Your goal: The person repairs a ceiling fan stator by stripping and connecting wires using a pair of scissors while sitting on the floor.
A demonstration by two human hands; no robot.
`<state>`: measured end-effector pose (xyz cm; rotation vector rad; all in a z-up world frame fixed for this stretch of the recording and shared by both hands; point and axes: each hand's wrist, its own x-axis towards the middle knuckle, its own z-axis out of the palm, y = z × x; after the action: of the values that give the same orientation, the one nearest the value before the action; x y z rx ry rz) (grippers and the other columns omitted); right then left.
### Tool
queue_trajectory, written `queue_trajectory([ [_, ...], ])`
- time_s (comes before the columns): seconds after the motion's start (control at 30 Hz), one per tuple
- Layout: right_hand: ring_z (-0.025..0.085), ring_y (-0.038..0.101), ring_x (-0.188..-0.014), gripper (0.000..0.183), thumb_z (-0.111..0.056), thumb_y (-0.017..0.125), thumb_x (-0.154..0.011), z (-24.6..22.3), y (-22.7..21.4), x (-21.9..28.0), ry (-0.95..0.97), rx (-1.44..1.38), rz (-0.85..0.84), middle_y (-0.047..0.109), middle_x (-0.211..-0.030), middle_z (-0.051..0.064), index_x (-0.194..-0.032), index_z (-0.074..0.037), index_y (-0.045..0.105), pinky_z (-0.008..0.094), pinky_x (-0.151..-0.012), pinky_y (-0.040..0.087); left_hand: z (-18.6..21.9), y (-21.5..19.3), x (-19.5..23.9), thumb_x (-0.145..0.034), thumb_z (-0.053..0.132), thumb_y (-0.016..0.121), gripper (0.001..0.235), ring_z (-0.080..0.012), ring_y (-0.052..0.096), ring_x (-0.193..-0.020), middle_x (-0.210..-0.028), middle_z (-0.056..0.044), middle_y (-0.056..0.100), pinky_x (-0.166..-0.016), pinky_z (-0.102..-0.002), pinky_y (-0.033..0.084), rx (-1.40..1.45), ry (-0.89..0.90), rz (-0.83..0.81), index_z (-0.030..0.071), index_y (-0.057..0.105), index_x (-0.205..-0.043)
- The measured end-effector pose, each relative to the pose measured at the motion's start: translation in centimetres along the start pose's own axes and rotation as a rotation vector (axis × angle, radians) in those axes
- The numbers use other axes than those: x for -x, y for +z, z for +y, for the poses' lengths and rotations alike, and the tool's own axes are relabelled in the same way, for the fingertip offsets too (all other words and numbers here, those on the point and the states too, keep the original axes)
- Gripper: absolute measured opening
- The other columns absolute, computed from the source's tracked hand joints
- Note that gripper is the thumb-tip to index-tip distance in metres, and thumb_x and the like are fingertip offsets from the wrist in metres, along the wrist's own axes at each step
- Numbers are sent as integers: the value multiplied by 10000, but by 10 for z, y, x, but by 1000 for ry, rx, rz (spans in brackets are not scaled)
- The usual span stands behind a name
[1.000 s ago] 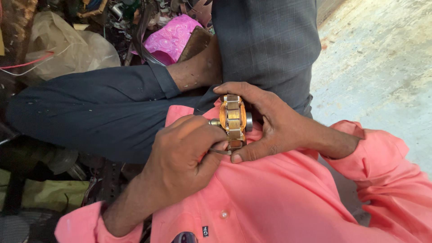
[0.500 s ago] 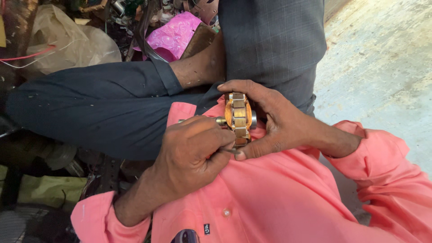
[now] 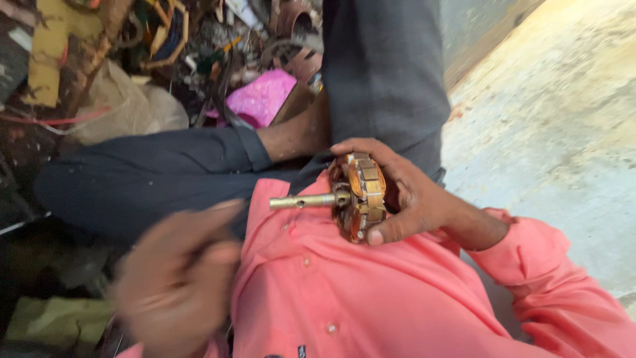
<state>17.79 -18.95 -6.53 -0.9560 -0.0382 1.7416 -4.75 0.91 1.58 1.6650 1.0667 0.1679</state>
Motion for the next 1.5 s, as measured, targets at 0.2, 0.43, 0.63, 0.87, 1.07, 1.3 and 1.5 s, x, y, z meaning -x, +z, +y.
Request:
queue_trajectory([
  [0.2,303,593,-1318,1194,-340,974,-728,8,5,-9,-140,-265,-170,532,-1428,206,-1600,-53,210,426,-1106,518,-73,-44,5,-1076,10,705,179,-76,570,-691,-813,-75,644,-686,-214,460,167,-28,258,-82,681,-1227],
  [0.43,315,576,-1281,1253,-381,976,-712,19,27,-17,-107,-504,-194,525,-1397,175,-1636,-47,197,482,-1090,499,-132,-33,4,-967,16,697,303,-45,483,-673,-791,-5,589,-627,-187,378,481,-198,234,-57,695,-1261],
  [0.63,314,583,-1278,1241,-385,982,-702,20,31,-19,-108,-442,-190,536,-1375,184,-1621,-47,220,470,-1099,491,-107,-22,9,-979,35,704,246,-49,526,-755,-923,0,645,-686,-185,425,152,-165,308,-21,709,-1219],
  [0.87,209,573,-1299,1148,-264,966,-721,7,33,-15,-214,234,-48,535,-1420,137,-1630,-58,295,371,-1115,483,-2,20,13,-900,30,757,211,-208,695,-866,-973,-86,700,-751,-300,568,-13,454,-54,52,702,-1103],
  [1.07,176,564,-1269,1080,-155,957,-722,12,27,-18,-141,172,-89,547,-1357,94,-1593,-81,324,351,-1113,493,20,39,-16,-842,33,769,192,-250,678,-758,-888,-103,651,-660,-344,549,-58,387,-264,43,709,-1025],
  [1.3,169,570,-1262,1060,-159,952,-731,15,21,-18,-114,213,-101,557,-1339,83,-1593,-57,343,334,-1123,495,12,43,-21,-860,35,772,146,-225,703,-780,-902,-82,647,-675,-319,573,7,329,-377,66,677,-966],
  [1.5,165,583,-1241,1058,-154,954,-730,19,18,-19,-129,239,-114,571,-1322,80,-1587,-53,341,327,-1111,500,6,47,-21,-843,12,764,161,-238,702,-797,-905,-65,651,-682,-333,564,1,406,-383,77,682,-966],
])
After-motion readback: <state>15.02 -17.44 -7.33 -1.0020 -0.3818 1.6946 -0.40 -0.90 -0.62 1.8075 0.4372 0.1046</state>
